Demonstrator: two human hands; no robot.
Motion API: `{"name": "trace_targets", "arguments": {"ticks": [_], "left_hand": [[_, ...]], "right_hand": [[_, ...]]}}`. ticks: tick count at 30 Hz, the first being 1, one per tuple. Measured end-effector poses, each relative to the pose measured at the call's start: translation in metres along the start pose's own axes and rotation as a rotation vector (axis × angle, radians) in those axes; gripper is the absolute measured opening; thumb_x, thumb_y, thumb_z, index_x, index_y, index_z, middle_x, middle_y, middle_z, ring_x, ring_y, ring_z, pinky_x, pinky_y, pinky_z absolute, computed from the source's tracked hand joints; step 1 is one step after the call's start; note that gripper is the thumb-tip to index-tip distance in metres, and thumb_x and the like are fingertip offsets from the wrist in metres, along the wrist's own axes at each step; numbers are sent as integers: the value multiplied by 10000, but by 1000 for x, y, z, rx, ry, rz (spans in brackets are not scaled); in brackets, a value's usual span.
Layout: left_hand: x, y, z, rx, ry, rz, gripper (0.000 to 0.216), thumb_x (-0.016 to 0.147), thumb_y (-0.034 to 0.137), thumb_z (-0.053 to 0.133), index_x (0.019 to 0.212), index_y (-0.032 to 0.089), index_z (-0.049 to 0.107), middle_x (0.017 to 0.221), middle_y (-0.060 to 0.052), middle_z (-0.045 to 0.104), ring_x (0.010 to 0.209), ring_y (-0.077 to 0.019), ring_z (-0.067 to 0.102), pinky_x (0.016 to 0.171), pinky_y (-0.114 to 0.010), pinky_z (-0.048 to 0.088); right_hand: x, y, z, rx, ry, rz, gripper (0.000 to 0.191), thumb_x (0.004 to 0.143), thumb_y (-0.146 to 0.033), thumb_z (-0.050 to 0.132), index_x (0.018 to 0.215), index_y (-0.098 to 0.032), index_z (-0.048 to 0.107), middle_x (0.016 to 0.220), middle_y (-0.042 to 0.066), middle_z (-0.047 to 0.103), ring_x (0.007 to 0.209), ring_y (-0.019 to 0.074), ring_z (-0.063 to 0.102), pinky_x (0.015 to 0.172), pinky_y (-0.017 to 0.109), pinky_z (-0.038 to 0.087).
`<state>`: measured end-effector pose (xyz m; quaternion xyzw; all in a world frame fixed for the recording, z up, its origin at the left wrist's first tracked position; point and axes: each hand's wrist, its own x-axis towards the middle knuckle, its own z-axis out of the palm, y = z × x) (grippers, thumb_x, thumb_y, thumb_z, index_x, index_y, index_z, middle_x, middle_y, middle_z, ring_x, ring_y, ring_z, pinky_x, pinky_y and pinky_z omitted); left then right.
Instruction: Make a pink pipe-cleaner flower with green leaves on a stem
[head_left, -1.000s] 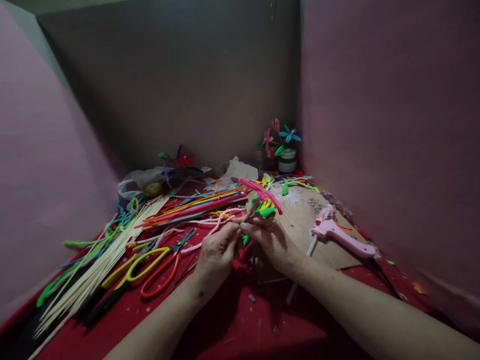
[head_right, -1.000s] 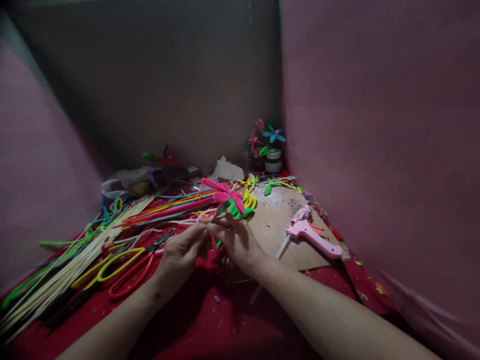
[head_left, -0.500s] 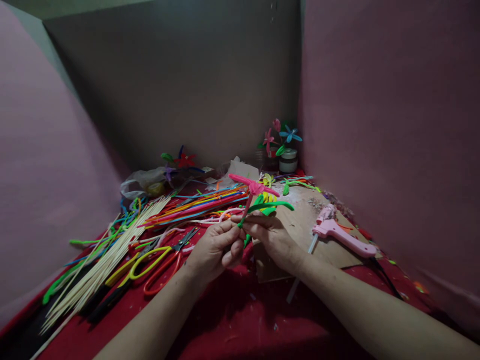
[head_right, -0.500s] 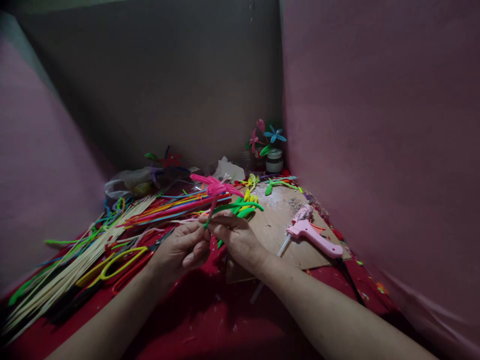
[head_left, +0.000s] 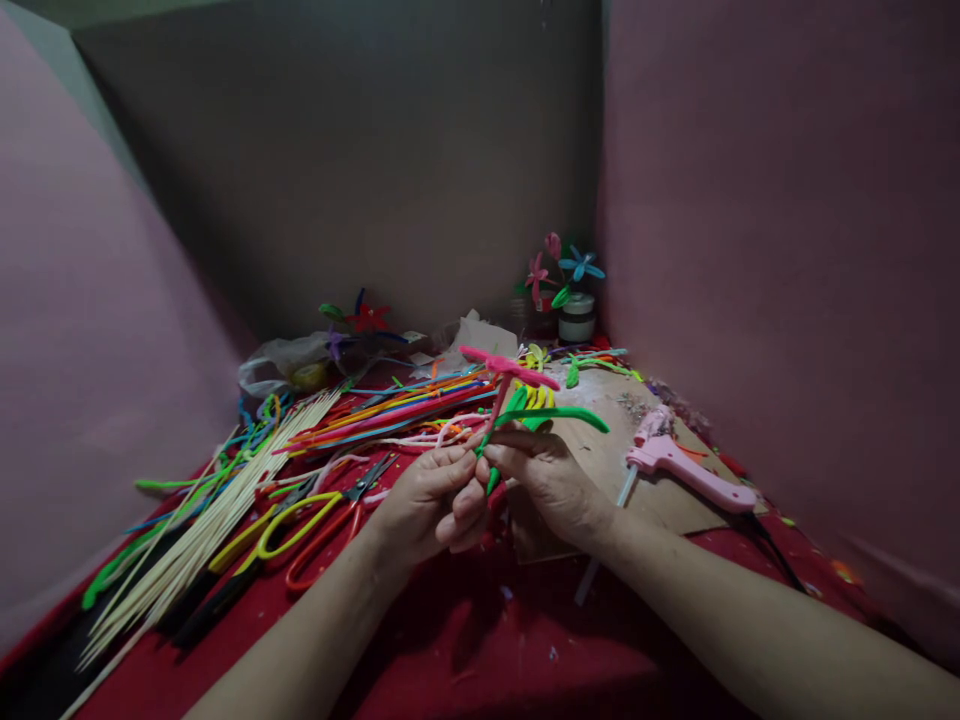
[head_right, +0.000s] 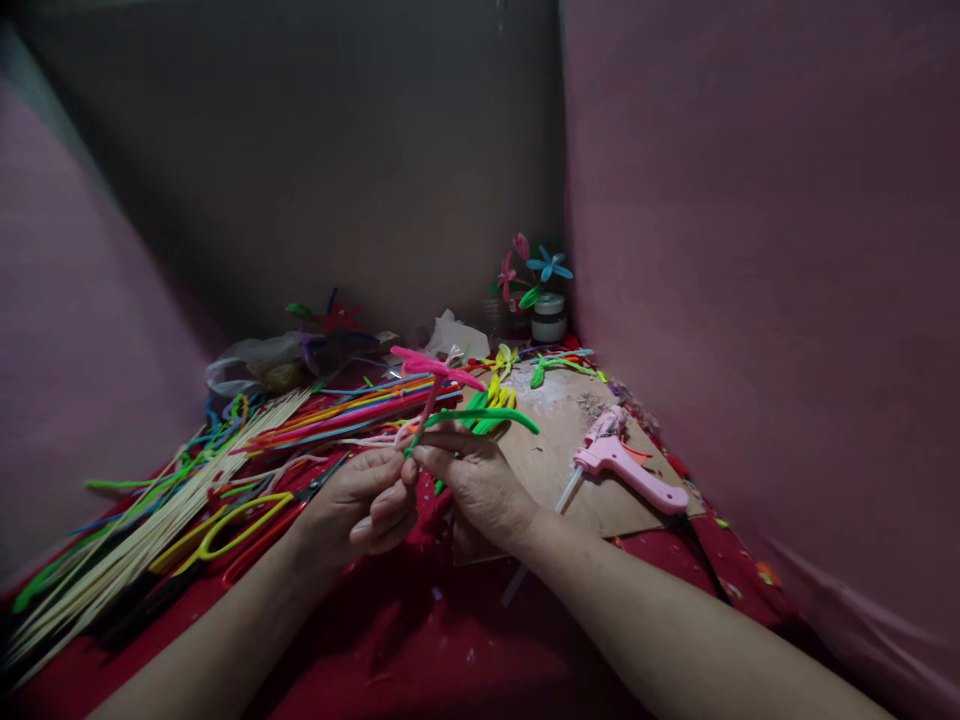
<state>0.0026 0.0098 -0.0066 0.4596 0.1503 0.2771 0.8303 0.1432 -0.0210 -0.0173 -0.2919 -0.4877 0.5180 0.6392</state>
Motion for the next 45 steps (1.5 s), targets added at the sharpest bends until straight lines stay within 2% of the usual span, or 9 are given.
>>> {"name": "trace_targets", "arguments": {"ticks": [5,11,17,21,27,33,36,43,45], "left_hand": [[2,0,4,188,138,29,186,816,272,539,742,109,591,464,24,517,301,-41,403,339,-153,341],[2,-5,10,729,330,174,168,789,300,565,831,138,575,604,23,546,489,-73,495,499,-193,427],[-1,-19,4,1350,577,334,185,828,333,487,874,168,556,622,20,553,509,-92,496,517,-204,392],[-1,-22,2,1500,631,370,163,839,327,462,881,175,504,587,29,547,468,-99,492,491,-205,371],[-1,-24,-3,1740,564,493,161,870,238,384,861,168,529,621,-7,565,521,-118,536,512,-210,373],[-1,-24,-7,1619,536,512,172,858,193,392,877,162,560,612,3,543,503,-93,485,524,-194,372],[1,-23,-4,1472,535,493,185,854,198,402,898,170,579,646,6,559,526,-83,475,551,-191,385],[4,-16,4,768,490,175,194,820,318,477,773,152,565,493,54,488,350,-48,420,372,-160,324],[4,-13,5,624,449,143,201,804,325,512,779,134,568,486,48,510,337,-45,429,355,-150,320]], "right_hand": [[-3,1,2,99,31,63,160,725,-321,629,665,-175,655,625,1,577,650,152,568,641,295,482],[-4,2,-2,-131,100,-20,164,773,-286,557,718,-199,685,689,-10,581,600,119,515,558,243,438],[-2,4,-1,-242,200,-52,174,748,-231,546,625,-190,661,680,-13,594,684,132,530,680,243,428],[-3,6,0,-201,216,11,161,741,-258,553,666,-183,674,688,-2,623,722,150,562,701,262,440],[-4,4,2,-278,196,19,139,718,-246,568,678,-181,684,720,7,654,752,165,577,749,291,438],[-4,5,1,-281,111,-8,161,766,-241,519,712,-195,664,720,-9,648,731,154,572,771,283,436],[-4,5,1,-310,100,-5,164,786,-267,513,710,-195,639,706,-8,628,666,147,547,705,274,443],[-6,1,3,-179,17,152,193,769,-347,572,741,-171,646,469,-49,502,452,106,453,499,236,386],[-5,0,3,-167,38,177,219,757,-364,586,786,-161,662,462,-46,514,431,103,447,482,240,374]]}}
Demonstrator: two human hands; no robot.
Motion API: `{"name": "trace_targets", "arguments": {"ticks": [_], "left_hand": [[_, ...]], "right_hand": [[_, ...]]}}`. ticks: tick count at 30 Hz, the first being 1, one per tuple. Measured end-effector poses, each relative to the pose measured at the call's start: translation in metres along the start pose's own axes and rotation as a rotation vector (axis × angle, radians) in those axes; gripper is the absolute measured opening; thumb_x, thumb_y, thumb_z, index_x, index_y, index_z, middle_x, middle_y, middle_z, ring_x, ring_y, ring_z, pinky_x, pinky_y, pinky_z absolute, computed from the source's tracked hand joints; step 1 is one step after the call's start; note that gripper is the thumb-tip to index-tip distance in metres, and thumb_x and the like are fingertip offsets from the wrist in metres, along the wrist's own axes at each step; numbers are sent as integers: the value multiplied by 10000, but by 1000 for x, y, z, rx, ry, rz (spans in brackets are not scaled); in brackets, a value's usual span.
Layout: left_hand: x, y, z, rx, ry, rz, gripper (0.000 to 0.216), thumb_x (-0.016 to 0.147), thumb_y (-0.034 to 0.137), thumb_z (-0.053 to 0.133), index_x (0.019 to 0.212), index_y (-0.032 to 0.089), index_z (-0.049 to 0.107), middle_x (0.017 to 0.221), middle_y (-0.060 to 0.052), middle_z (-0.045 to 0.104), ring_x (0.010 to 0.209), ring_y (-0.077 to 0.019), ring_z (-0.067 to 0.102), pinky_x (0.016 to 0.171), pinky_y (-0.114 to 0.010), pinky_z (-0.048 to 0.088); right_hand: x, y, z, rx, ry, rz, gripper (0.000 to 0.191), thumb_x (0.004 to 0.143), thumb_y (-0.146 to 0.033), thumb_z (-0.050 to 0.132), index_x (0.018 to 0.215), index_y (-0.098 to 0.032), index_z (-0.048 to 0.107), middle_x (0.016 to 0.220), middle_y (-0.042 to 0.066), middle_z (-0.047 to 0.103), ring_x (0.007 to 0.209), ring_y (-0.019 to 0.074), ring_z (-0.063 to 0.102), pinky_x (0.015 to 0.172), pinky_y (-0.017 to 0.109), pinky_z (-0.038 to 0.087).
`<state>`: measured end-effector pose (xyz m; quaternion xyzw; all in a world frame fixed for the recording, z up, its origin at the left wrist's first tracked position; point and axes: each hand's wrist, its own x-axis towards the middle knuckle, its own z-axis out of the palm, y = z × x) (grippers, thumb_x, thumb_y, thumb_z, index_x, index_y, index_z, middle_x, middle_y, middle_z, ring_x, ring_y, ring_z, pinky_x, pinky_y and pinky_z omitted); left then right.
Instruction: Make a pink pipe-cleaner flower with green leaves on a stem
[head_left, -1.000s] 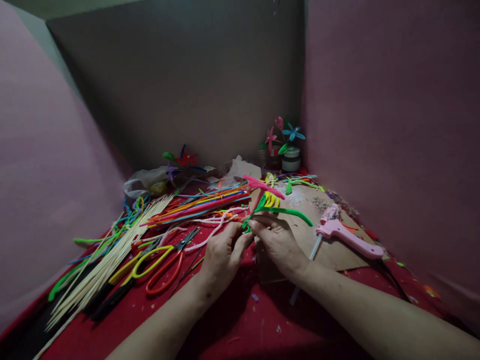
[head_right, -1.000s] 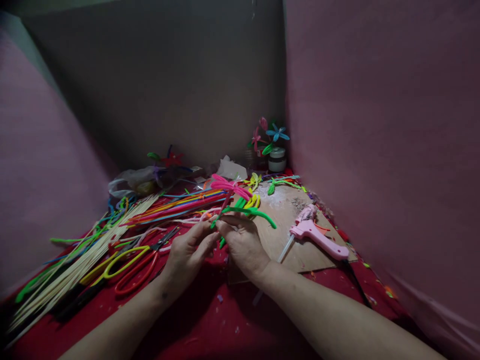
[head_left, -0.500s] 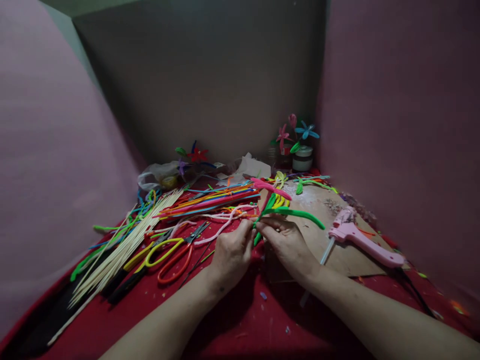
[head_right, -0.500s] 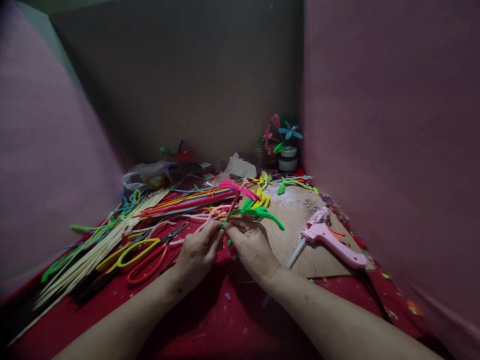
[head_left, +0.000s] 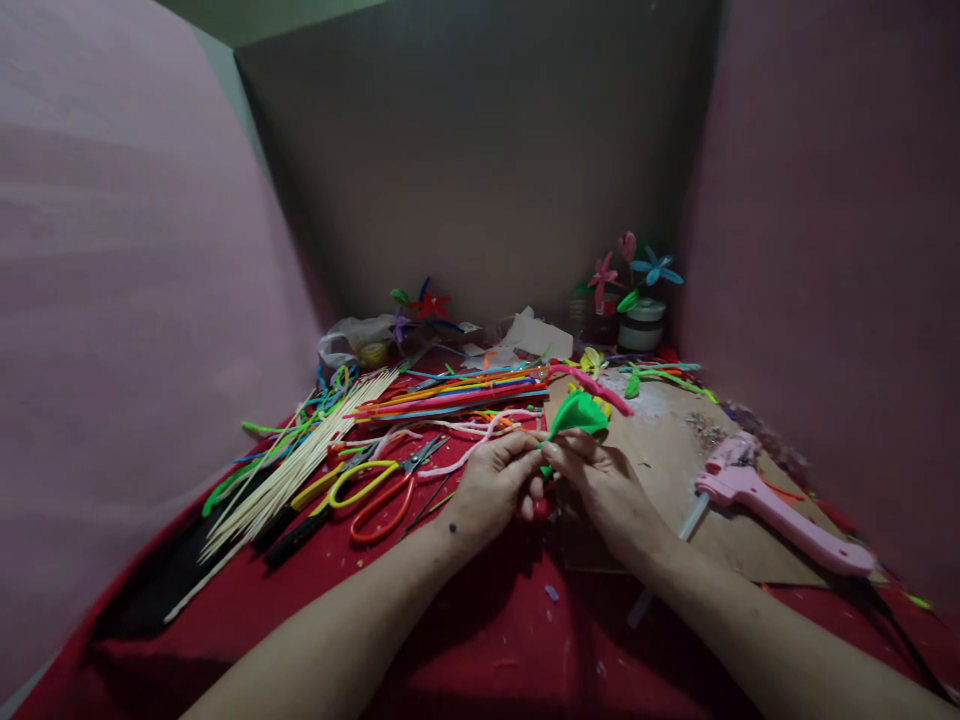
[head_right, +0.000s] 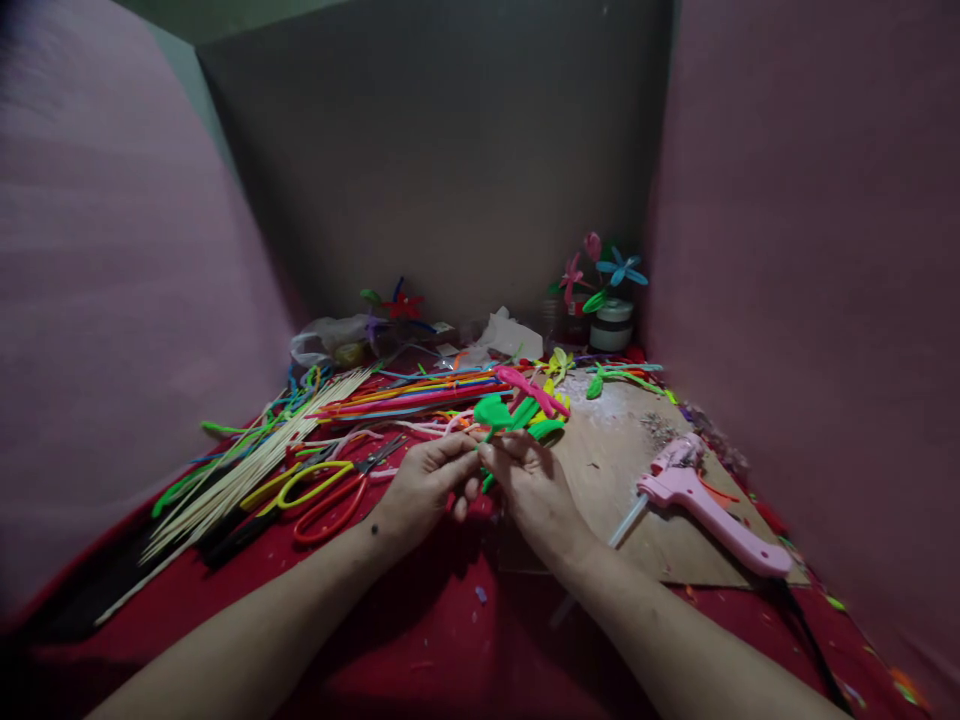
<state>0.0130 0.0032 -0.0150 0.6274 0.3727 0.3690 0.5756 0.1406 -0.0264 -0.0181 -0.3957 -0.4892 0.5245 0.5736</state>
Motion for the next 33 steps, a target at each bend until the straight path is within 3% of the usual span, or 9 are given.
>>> {"name": "trace_targets", "arguments": {"ticks": [5,9,13,15,21,24,27,30,33], "left_hand": [[2,3,-3,-245,-114,-40,196,795,311,563,822,117,577,475,40,533,318,-31,426,339,-125,297],[4,1,-6,-438,-245,-107,218,761,320,613,728,115,548,418,55,480,277,-23,357,319,-133,269],[5,-1,-10,-564,-438,-122,221,731,325,640,778,129,549,358,85,400,252,-32,272,308,-154,257],[4,2,-11,-527,-452,-101,245,748,345,619,860,136,557,361,88,397,263,-35,272,321,-153,247],[-4,10,-1,38,-167,71,254,833,372,483,775,133,547,564,17,532,426,-69,473,448,-188,369],[-8,3,4,456,11,257,195,841,316,461,891,158,562,657,-8,575,540,-113,533,541,-225,410],[-9,-5,5,849,148,370,278,860,312,419,1046,151,549,691,-50,618,574,-158,569,569,-258,404],[-8,-8,2,1006,180,424,319,879,307,370,1102,161,545,693,-63,633,563,-163,572,548,-252,391],[-6,-5,-1,950,181,439,257,871,265,378,992,178,588,641,-26,598,524,-125,520,522,-224,364]], "right_hand": [[1,-2,0,15,34,-19,302,738,-370,601,928,-151,687,624,14,633,666,170,578,640,285,430],[0,-4,1,7,38,-54,240,724,-344,614,870,-181,712,742,31,657,778,186,571,773,324,423],[-2,-1,-1,-51,42,-126,148,713,-307,627,783,-217,721,773,12,645,766,173,549,771,314,421],[-3,1,-2,-44,56,-126,136,717,-296,625,772,-215,719,755,9,639,741,165,548,742,303,431],[-1,6,-1,187,39,15,275,746,-311,582,959,-170,684,671,22,633,592,154,570,534,263,437],[2,5,0,235,96,17,248,708,-277,615,913,-165,697,663,8,626,555,126,542,529,239,431],[3,3,1,180,140,11,192,668,-267,649,824,-178,714,660,2,624,583,125,529,546,226,431],[3,3,2,102,140,-10,167,672,-285,643,792,-196,717,686,6,640,641,146,544,607,246,450],[2,4,0,27,101,-24,197,708,-319,622,839,-206,716,653,0,633,634,155,552,631,270,455]]}}
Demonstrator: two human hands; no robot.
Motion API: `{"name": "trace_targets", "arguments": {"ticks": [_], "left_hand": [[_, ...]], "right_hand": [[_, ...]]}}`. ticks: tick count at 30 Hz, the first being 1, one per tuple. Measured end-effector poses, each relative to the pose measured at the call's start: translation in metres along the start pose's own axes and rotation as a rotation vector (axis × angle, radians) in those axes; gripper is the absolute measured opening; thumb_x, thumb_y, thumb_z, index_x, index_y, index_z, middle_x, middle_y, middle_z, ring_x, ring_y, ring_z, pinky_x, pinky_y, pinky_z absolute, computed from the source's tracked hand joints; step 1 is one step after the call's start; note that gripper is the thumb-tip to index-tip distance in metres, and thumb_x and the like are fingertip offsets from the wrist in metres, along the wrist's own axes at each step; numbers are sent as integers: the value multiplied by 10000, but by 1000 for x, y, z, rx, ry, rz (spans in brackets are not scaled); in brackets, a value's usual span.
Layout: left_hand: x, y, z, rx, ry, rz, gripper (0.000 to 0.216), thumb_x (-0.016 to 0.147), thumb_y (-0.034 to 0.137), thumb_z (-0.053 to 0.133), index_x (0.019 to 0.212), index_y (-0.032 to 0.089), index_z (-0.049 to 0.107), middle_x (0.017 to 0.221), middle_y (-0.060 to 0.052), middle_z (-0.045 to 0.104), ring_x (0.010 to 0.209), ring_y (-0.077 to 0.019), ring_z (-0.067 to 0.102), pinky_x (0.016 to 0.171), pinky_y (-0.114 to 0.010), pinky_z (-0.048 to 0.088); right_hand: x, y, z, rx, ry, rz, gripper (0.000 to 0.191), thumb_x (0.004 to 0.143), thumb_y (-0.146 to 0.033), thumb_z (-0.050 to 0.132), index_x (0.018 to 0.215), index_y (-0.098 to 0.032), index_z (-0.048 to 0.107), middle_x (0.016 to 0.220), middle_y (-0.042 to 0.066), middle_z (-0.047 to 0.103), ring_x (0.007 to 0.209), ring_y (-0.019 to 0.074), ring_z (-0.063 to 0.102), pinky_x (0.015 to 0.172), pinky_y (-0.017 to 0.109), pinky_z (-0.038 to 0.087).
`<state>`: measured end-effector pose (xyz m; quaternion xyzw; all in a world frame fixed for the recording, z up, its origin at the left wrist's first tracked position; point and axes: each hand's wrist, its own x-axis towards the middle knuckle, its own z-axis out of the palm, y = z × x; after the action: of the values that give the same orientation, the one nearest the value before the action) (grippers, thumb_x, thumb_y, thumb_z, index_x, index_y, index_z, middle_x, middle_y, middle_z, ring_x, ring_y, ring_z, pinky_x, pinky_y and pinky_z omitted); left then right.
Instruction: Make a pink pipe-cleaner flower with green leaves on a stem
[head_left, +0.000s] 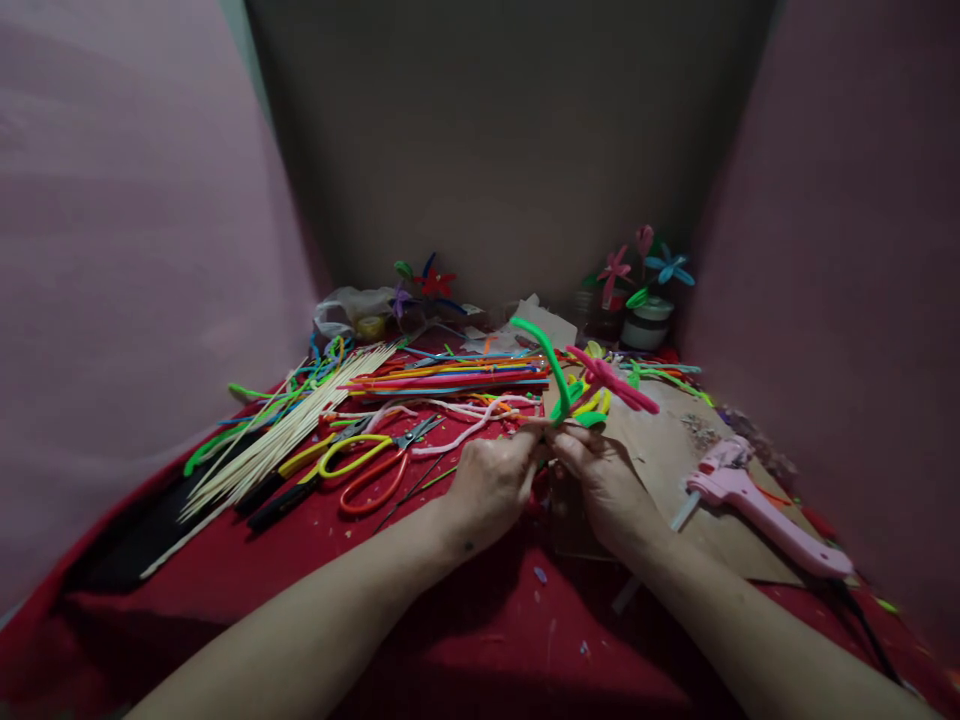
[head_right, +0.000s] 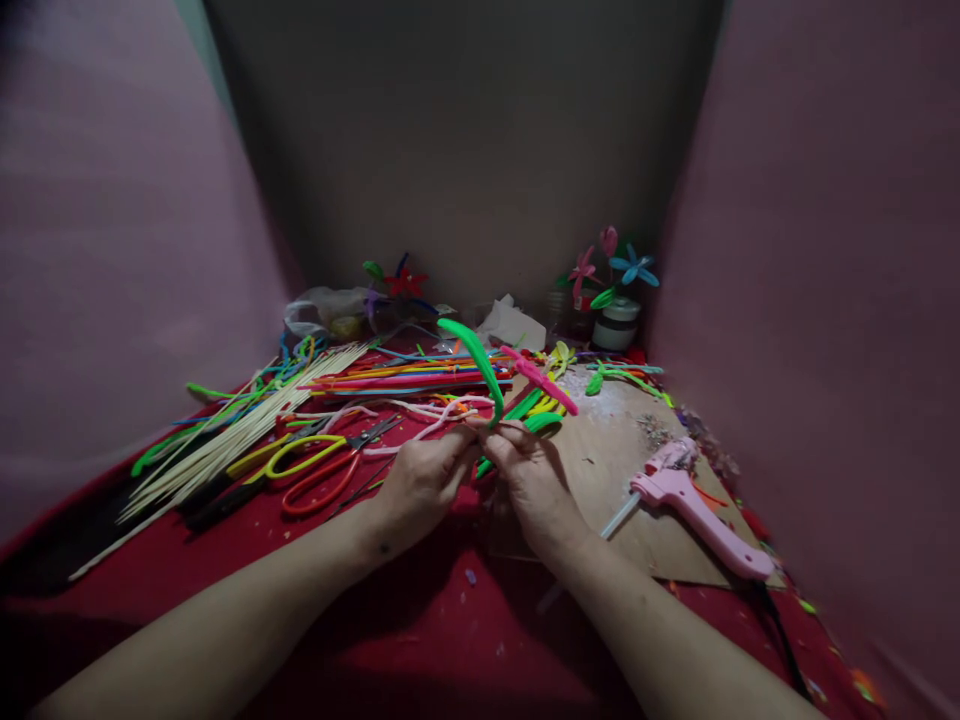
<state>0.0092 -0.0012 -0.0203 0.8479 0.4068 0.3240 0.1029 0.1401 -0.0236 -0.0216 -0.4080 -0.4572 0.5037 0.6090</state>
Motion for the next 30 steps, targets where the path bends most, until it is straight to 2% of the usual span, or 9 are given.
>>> {"name": "trace_targets", "arguments": {"ticks": [4,7,10,15,18,20,24,27,30], "left_hand": [[4,3,-6,-339,-16,-121,229,857,271,412,708,176,557,540,33,480,467,-73,425,473,-184,336],[7,7,-9,-693,-114,-271,196,845,299,431,774,168,558,497,58,454,382,-55,402,396,-168,327],[9,10,-11,-931,-184,-372,192,812,326,493,797,146,559,453,70,458,314,-45,384,341,-157,313],[11,3,-10,-1267,-297,-446,225,776,336,578,701,132,519,463,54,502,301,-24,378,318,-128,273],[12,-3,-11,-1541,-459,-453,185,788,301,575,720,139,515,415,83,429,260,-10,268,306,-131,263],[13,-5,-12,-1629,-541,-423,142,798,281,566,779,144,535,398,100,384,253,-6,199,302,-133,257],[14,-2,-15,-1465,-495,-393,178,816,307,537,826,131,561,419,85,408,275,-16,257,323,-144,258],[12,5,-17,-1081,-303,-325,235,845,317,479,922,124,588,479,53,472,345,-43,385,376,-162,310],[7,10,-15,-697,-120,-179,289,862,318,437,1042,147,584,568,27,525,472,-82,492,493,-195,403]], "right_hand": [[-2,-6,-2,-134,-113,-48,246,748,-361,599,907,-206,706,688,12,651,687,182,585,653,290,457],[-2,-10,0,-115,-159,-28,262,786,-371,544,940,-220,694,709,22,667,696,188,601,622,286,465],[0,-8,1,-48,-164,22,297,789,-373,523,988,-216,678,690,26,673,693,194,617,605,286,474],[2,-4,-3,-81,-116,-70,328,764,-362,555,1019,-194,677,766,37,688,843,215,616,745,322,473],[3,-2,-5,-67,-154,-85,312,773,-316,557,1053,-231,665,850,29,690,914,204,596,811,326,450],[4,1,-6,0,-171,-86,285,774,-278,554,1031,-247,674,867,22,689,909,195,598,826,322,443],[5,5,-6,6,-113,-99,229,773,-270,562,959,-247,693,896,17,691,919,195,599,849,307,432],[2,1,-5,-36,-96,-80,245,805,-324,526,969,-231,682,937,28,683,898,202,603,785,300,456],[0,-6,-4,-90,-85,-118,216,805,-311,525,927,-250,693,953,19,681,871,196,605,782,299,456]]}}
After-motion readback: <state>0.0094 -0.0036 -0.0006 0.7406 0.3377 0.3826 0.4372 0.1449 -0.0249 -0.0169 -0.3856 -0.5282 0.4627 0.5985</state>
